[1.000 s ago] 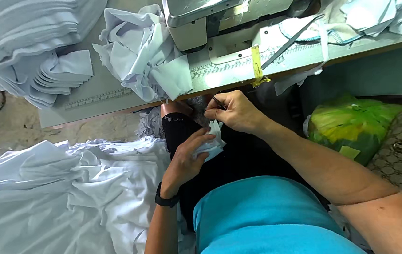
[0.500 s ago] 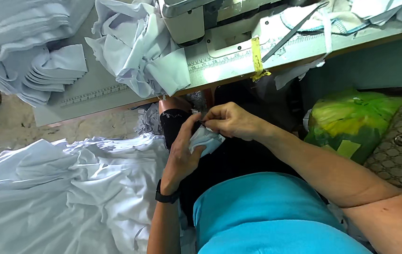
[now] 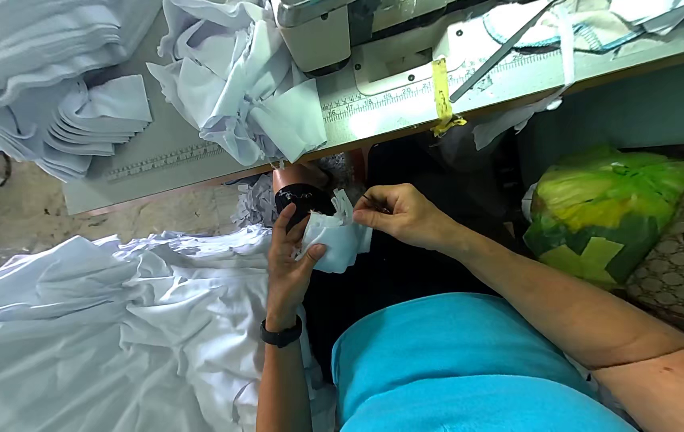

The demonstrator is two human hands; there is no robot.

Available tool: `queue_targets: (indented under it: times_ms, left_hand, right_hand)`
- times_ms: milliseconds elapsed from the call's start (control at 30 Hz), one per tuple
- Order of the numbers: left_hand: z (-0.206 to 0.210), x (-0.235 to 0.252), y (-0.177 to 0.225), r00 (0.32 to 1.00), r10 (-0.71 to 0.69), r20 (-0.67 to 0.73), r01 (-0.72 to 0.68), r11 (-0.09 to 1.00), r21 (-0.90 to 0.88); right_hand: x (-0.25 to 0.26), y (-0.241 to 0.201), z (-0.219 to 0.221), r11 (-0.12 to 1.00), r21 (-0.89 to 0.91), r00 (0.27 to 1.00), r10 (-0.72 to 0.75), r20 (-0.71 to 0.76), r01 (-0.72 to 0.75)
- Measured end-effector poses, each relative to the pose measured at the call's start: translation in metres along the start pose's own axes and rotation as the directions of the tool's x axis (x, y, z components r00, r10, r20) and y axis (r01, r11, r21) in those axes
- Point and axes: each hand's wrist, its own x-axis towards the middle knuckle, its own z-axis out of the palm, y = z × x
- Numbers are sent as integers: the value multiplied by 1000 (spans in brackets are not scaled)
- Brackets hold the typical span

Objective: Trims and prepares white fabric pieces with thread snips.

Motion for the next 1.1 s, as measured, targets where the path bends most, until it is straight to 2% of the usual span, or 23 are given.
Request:
queue_targets:
  times_ms: [100,200,300,367,500,600,667,733,833,900,967,1100]
  left_hand:
    - [1,-1,-1,999,-32,-26,30,997,-71]
    - [8,-2,-2,999,-37,23,39,994,-107]
    - [11,-2,-1,998,-36,53,39,998,-40]
    - [9,-3,0,997,-28,69,29,1000,-11]
    - [11,-4,8,961,69,268,-102,988,112]
    - [17,-1,17,908,62,413,-163,963,214]
    - [19,0,22,892,42,450,-169,955,244]
    - [18,0,24,917,45,397,-155,957,247]
    - [14,2,24,954,44,295,-130,952,279]
    - [14,3,25,966,43,254,-121,946,301]
    - [17,3,25,971,40,235,-118,937,329]
    - [22,5,22,971,73,226,-157,911,381]
  right_hand:
    - [-4,5,3,999,-26,997,-38,67,40]
    - [-2,7,11,999,-6,996,-53,71,53]
    - [14,-1,8,977,-160,990,-133,44,138]
    - [29,-11,-5,920,-311,971,-236,48,239]
    - [44,-34,-11,814,-471,938,-332,101,339]
    - [51,-37,-1,769,-521,906,-423,20,371]
    - [56,-33,3,757,-545,884,-463,-57,361]
    - [58,-26,2,790,-538,910,-404,-94,295]
    - [45,-27,-8,872,-484,997,-68,20,69]
    - [33,-31,-12,931,-360,981,128,145,-68]
    - [23,-36,-12,952,-232,941,253,226,-200]
    - [17,-37,-6,931,-208,911,344,226,-300]
